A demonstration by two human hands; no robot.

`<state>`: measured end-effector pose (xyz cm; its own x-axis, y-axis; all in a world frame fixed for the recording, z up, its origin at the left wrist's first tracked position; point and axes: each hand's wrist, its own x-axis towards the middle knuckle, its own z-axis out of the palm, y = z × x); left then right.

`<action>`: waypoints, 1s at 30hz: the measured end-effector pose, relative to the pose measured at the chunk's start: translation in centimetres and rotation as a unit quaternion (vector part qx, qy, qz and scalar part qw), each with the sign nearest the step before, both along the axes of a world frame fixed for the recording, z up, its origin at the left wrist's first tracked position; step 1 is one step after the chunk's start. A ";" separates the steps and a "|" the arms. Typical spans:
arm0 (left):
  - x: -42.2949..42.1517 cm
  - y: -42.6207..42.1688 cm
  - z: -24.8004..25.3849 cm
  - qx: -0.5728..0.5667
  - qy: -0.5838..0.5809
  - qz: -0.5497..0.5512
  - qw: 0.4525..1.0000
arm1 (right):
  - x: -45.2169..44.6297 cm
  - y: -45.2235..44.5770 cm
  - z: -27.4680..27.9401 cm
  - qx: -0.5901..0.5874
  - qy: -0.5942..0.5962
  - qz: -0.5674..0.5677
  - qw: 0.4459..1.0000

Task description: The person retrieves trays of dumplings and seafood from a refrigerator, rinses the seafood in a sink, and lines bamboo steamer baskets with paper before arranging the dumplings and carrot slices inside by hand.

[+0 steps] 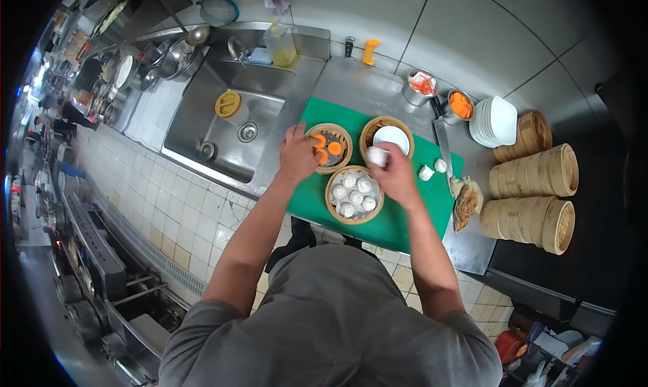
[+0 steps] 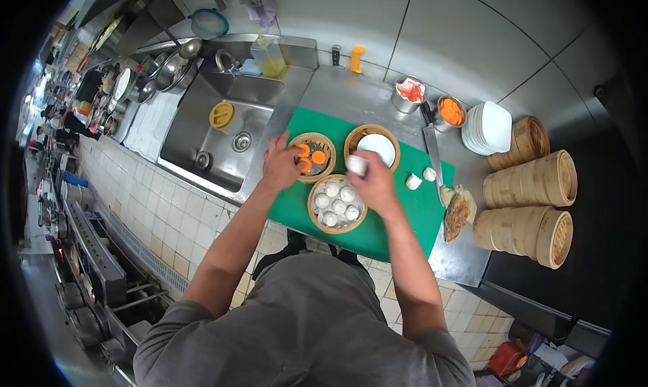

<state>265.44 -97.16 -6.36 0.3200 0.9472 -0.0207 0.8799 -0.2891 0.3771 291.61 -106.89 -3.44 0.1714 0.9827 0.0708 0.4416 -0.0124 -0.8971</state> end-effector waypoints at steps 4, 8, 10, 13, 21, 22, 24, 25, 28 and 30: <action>0.0 0.0 0.4 -0.006 0.016 0.001 1.000 | -5.4 5.6 0.0 0.053 -0.156 0.134 0.977; -0.8 -0.4 -0.9 0.026 -0.009 -0.010 1.000 | -7.1 7.7 -1.0 -0.043 -0.277 0.180 0.943; -1.3 -0.8 -1.4 0.031 -0.028 -0.014 0.999 | -6.9 7.7 -1.9 -0.027 -0.270 0.171 0.947; -1.7 -1.2 -0.7 0.031 -0.049 -0.019 0.998 | -5.3 5.2 0.7 0.064 -0.196 0.157 0.966; -0.4 -1.8 2.2 0.056 -0.063 -0.023 0.996 | 15.5 -5.9 -10.5 0.026 -0.075 -0.260 0.962; 0.2 -1.7 2.1 0.056 -0.067 -0.039 0.995 | 17.5 -7.3 -11.8 0.008 -0.064 -0.341 0.938; 1.0 -1.8 2.0 0.078 -0.110 -0.049 0.990 | 16.8 -8.4 -10.2 -0.021 -0.094 -0.312 0.945; 1.8 -2.0 2.2 0.109 -0.120 -0.057 0.985 | 15.4 -8.1 -8.8 -0.049 -0.121 -0.266 0.955; 4.9 -3.3 4.1 0.127 -0.197 -0.099 0.967 | 10.9 -6.7 -7.7 -0.079 -0.189 -0.218 0.954; 6.8 -4.8 4.9 0.120 -0.223 -0.133 0.958 | 10.1 -6.7 -8.3 -0.071 -0.228 -0.236 0.942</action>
